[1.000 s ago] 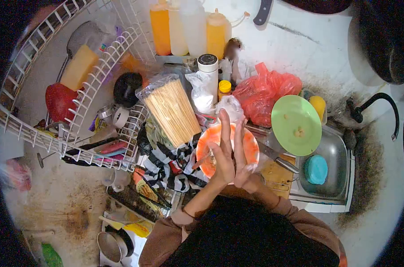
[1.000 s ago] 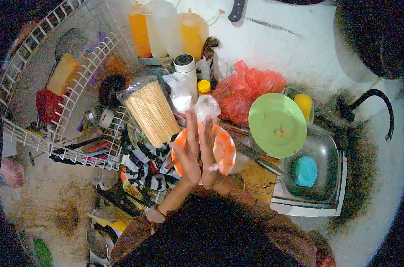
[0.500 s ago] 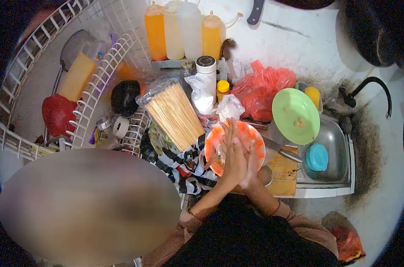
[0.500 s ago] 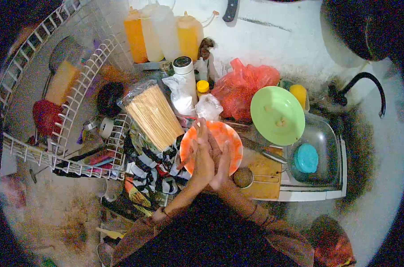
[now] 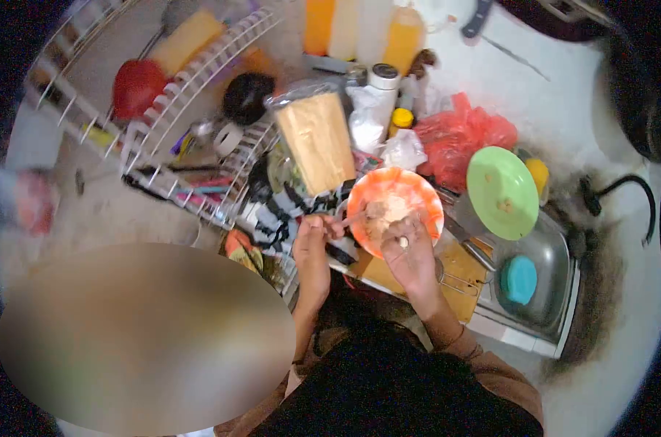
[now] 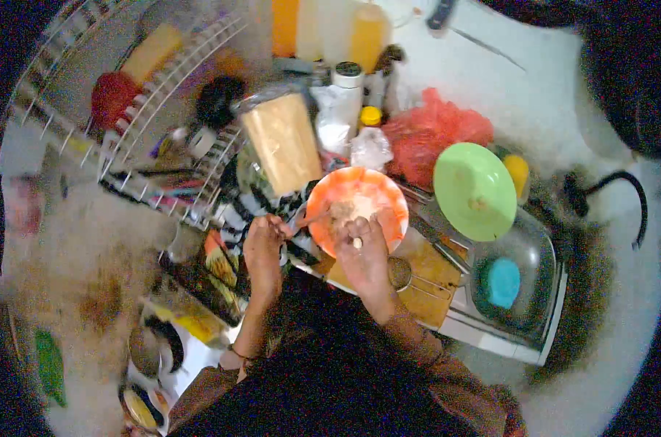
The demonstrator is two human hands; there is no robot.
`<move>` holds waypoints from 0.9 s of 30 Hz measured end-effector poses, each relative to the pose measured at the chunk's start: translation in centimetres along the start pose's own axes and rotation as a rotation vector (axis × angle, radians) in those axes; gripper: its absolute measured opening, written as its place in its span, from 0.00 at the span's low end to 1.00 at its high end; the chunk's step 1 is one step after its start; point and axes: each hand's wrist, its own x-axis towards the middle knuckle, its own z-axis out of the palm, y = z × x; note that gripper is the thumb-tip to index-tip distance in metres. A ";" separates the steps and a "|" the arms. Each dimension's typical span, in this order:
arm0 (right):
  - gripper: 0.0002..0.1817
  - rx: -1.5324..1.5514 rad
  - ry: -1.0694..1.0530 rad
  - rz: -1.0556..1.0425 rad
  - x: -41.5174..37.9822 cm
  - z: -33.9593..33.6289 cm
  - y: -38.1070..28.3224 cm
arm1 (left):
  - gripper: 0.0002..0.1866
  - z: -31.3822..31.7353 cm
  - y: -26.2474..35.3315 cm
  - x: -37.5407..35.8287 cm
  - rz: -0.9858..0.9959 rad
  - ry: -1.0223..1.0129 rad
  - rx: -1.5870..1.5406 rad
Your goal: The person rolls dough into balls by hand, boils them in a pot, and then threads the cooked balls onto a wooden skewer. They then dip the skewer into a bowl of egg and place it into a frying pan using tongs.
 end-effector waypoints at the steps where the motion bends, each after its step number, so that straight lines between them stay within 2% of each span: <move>1: 0.17 -0.139 0.267 0.015 -0.8 3.6 1.0 | 0.12 -0.9 -0.1 -1.3 0.001 0.060 -0.059; 4: 0.19 -0.451 0.133 0.366 -2.4 3.0 2.1 | 0.11 -4.9 -2.0 -5.7 0.041 0.183 0.082; 5: 0.20 -0.523 0.199 0.443 -3.1 2.7 3.3 | 0.09 -5.8 -2.3 -7.5 0.046 0.224 0.158; 8: 0.19 -0.416 0.192 0.846 -4.9 -2.1 7.1 | 0.09 -9.2 -3.7 -13.1 -0.002 0.278 0.233; 11: 0.16 -0.063 0.555 1.200 -7.9 -9.7 11.1 | 0.11 -14.3 -6.0 -19.2 -0.259 0.257 0.336; 12: 0.15 0.042 0.632 1.318 -8.8 -12.3 11.8 | 0.13 -15.6 -6.9 -21.1 -0.317 0.320 0.300; 14: 0.16 -0.203 0.664 1.275 -10.7 -14.9 13.7 | 0.17 -18.2 -8.6 -25.6 -0.425 0.426 0.206; 17: 0.16 -0.342 0.469 1.302 -11.0 -15.7 17.7 | 0.24 -23.2 -12.2 -31.2 -0.548 0.542 0.577; 20: 0.16 -0.343 0.439 1.397 -10.3 -12.1 25.2 | 0.28 -26.8 -13.6 -36.8 -0.659 0.668 0.827; 22: 0.20 -0.357 0.263 1.431 -9.6 -11.4 31.2 | 0.27 -29.3 -14.0 -40.4 -0.729 0.689 0.740; 23: 0.23 -0.255 0.319 1.467 -9.0 -10.7 34.2 | 0.27 -30.4 -14.2 -42.2 -0.766 0.691 0.696; 24: 0.22 -0.330 -0.012 1.424 -8.6 -10.7 37.0 | 0.26 -32.1 -15.8 -44.3 -0.791 0.729 0.645; 25: 0.21 -0.258 0.258 1.432 -8.1 -10.0 40.0 | 0.26 -34.0 -18.0 -46.3 -0.815 0.763 0.592; 26: 0.22 -0.216 0.138 1.438 -7.5 -10.7 42.6 | 0.26 -35.6 -18.8 -47.5 -0.836 0.793 0.537; 27: 0.23 -0.268 0.151 1.412 -7.1 -10.4 44.9 | 0.26 -35.2 -15.0 -47.4 -0.838 0.737 0.623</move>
